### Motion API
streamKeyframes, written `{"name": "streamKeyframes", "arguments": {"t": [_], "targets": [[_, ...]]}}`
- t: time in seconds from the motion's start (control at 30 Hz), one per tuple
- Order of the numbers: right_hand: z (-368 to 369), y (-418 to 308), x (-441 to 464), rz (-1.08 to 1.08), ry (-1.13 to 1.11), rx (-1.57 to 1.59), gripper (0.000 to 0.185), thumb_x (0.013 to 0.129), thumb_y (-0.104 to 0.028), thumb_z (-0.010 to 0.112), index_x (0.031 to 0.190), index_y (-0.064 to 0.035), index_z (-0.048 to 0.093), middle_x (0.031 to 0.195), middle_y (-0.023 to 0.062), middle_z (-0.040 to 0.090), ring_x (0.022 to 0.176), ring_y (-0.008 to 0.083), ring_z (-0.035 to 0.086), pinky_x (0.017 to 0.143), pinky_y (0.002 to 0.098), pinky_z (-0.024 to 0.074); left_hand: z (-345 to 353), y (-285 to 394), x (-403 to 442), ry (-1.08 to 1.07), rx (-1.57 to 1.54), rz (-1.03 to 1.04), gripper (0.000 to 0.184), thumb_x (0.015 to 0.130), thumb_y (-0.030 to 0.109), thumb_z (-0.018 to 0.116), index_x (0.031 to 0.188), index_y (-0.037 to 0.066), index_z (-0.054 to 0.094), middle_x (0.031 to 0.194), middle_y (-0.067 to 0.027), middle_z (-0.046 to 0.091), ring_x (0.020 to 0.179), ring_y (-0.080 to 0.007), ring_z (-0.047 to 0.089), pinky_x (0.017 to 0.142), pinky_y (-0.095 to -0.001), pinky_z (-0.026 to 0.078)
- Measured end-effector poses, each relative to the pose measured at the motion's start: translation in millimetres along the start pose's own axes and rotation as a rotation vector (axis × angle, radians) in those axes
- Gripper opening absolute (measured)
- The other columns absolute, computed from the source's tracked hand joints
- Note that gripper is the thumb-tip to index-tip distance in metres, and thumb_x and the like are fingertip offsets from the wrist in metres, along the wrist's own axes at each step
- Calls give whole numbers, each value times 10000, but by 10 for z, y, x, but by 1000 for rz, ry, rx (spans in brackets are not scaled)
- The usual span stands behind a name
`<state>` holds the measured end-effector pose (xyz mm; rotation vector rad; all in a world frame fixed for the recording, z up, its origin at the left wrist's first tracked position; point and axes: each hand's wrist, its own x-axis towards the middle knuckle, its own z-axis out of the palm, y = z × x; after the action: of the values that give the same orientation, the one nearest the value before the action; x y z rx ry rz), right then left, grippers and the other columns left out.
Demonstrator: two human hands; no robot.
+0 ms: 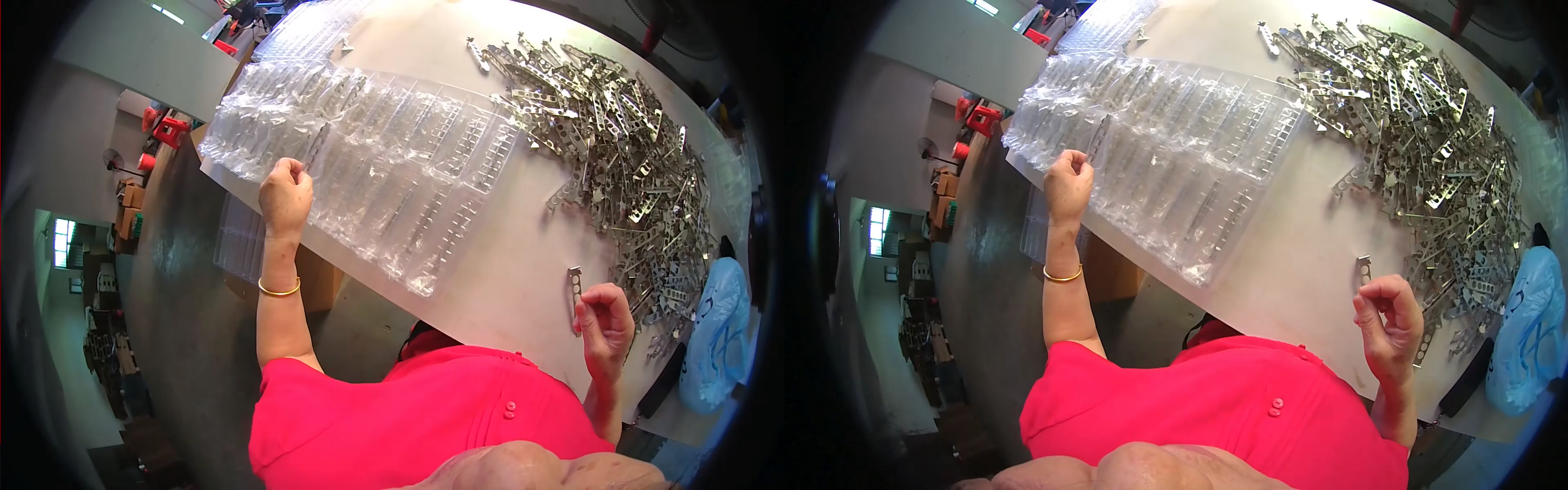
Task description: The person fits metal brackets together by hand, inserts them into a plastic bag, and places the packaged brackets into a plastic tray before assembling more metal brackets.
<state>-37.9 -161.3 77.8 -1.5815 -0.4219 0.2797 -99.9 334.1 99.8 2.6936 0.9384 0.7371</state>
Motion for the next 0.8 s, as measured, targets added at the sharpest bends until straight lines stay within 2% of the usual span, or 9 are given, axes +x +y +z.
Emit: {"name": "streamKeyframes", "arguments": {"t": [0.23, 0.4, 0.6, 0.8], "targets": [[38, 9, -3, 42, 7, 2, 138, 916, 84, 620, 1008, -1, 565, 947, 35, 538, 712, 64, 535, 624, 199, 464, 137, -119, 71, -6, 84, 45, 98, 805, 109, 646, 878, 52, 675, 717, -133, 671, 762, -349, 661, 737, -465, 520], [57, 25, 14, 50, -23, -1, 135, 916, 84, 620, 1006, 0, 564, 948, 31, 536, 718, 63, 536, 632, 201, 467, 191, -96, 68, -176, 4, -52, 58, 794, 95, 644, 817, 52, 676, 808, -155, 677, 825, -346, 657, 769, -447, 521], [56, 27, 16, 76, -13, -9, 136, 916, 81, 623, 1009, -2, 569, 949, 27, 538, 719, 60, 534, 633, 200, 473, 224, -100, 53, -124, 84, 68, 72, 773, 68, 637, 812, 20, 672, 897, -189, 627, 851, -369, 637, 801, -440, 517], [58, 44, 10, 95, -11, -15, 133, 916, 75, 628, 1006, -3, 570, 952, 23, 539, 728, 57, 538, 639, 200, 481, 252, -168, 75, -174, 177, 17, 86, 760, 74, 628, 794, 17, 684, 886, -204, 652, 877, -373, 641, 814, -448, 515]]}}
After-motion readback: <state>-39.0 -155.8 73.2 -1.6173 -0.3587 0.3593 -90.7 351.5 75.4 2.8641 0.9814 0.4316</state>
